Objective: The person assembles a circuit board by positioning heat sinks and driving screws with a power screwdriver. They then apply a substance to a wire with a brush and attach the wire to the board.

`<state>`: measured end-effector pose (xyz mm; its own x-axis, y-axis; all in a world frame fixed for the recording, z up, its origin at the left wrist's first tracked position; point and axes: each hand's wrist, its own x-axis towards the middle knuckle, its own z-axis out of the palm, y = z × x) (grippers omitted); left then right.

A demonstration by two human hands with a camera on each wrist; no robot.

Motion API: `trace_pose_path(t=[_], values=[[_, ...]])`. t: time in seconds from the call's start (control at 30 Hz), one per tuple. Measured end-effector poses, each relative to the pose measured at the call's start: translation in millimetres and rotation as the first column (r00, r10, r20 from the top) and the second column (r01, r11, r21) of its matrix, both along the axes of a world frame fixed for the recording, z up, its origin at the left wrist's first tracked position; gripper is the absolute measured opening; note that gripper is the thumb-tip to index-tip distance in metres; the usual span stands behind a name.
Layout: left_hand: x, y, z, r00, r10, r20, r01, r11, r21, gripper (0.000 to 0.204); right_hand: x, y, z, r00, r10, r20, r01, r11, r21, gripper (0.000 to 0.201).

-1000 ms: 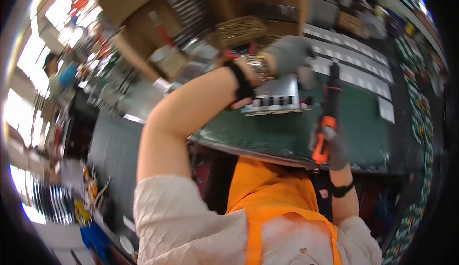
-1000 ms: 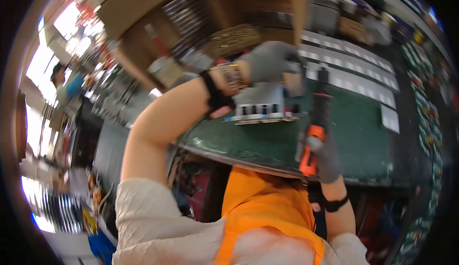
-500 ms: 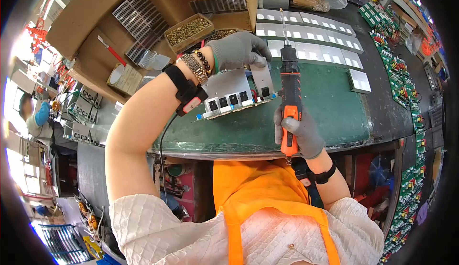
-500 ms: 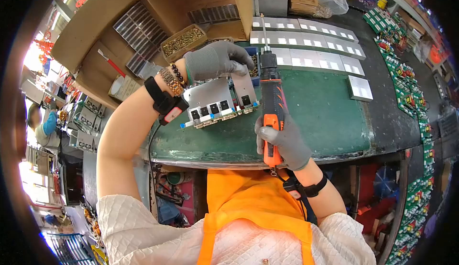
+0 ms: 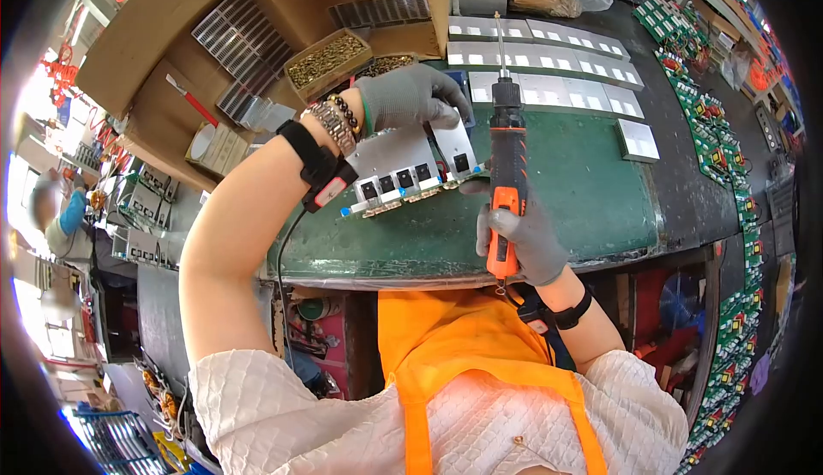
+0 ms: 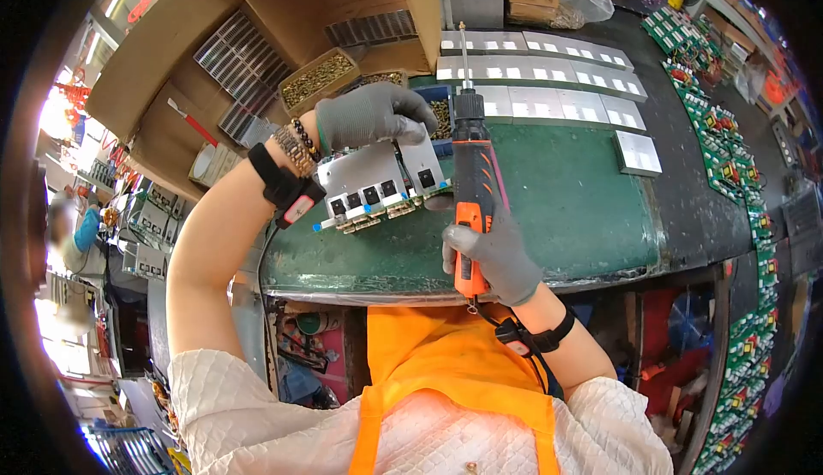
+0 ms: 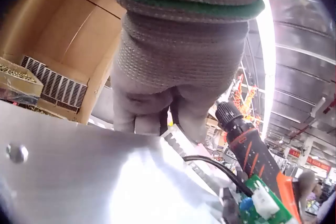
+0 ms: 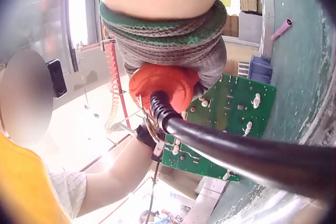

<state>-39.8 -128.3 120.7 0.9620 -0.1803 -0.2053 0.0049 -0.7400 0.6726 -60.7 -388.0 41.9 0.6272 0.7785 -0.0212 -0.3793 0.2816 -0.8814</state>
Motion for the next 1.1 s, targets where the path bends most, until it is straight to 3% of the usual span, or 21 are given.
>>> trace_pose_path(t=[0.17,0.23,0.27,0.37,0.4,0.47,0.5,0.57,0.63,0.67,0.73,0.77,0.83,0.93,1.1], values=[[-4,-10,1,0.999,0.035,0.022,-0.038,0.99,0.135,0.035,7,2,-3,0.996,0.061,0.058,-0.056,0.995,-0.077,0.054],[-6,-11,4,0.998,-0.014,-0.066,0.02,0.995,0.098,0.057,6,3,-2,0.997,0.044,0.066,-0.04,0.997,-0.065,0.051],[-8,-15,8,0.997,-0.02,-0.068,0.027,0.995,0.098,0.057,6,3,-3,0.997,0.045,0.063,-0.041,0.998,-0.051,0.05],[-25,-40,34,0.966,0.005,-0.26,0.009,0.999,0.052,0.107,5,6,-4,0.999,0.011,0.03,-0.009,0.998,-0.054,0.045],[-16,-28,5,0.98,-0.074,-0.183,0.1,0.985,0.141,0.105,4,5,-5,1.0,-0.021,-0.001,0.021,0.997,-0.076,0.042],[-12,-22,-5,0.976,-0.043,-0.213,0.063,0.994,0.09,0.102,7,1,-2,0.999,-0.005,-0.033,0.002,0.997,-0.083,0.037],[-10,-16,-12,0.987,-0.089,-0.13,0.106,0.986,0.125,0.095,8,-2,-2,0.999,0.023,-0.042,-0.025,0.998,-0.052,0.039],[-9,-17,-9,0.98,-0.073,-0.184,0.095,0.989,0.113,0.092,2,-12,-4,0.997,0.042,-0.072,-0.044,0.999,-0.022,0.042],[-8,-15,-8,0.979,-0.077,-0.19,0.085,0.996,0.034,0.084,-4,-33,-7,0.995,0.051,-0.091,-0.061,0.993,-0.104,0.058],[-6,-15,-6,0.976,-0.063,-0.208,0.083,0.992,0.09,0.085,-9,-46,-9,0.993,0.049,-0.105,-0.06,0.992,-0.108,0.058],[-1,-9,-8,0.973,-0.083,-0.217,0.099,0.993,0.062,0.084,-21,-74,-18,0.995,0.076,-0.066,-0.094,0.937,-0.337,0.073],[2,-7,-10,0.976,-0.094,-0.198,0.118,0.986,0.114,0.084,-27,-88,-27,0.994,0.076,-0.082,-0.099,0.935,-0.341,0.073],[2,-7,-7,0.968,-0.074,-0.239,0.099,0.991,0.095,0.083,-35,-109,-44,0.987,0.134,0.09,-0.081,0.892,-0.444,0.083],[1,-2,-14,0.973,-0.081,-0.215,0.104,0.99,0.097,0.081,-40,-124,-41,0.98,0.199,-0.008,-0.171,0.816,-0.553,0.091],[4,2,-16,0.982,-0.111,-0.153,0.131,0.983,0.127,0.079,-38,-117,-48,0.972,0.234,0.017,-0.184,0.805,-0.565,0.094]])
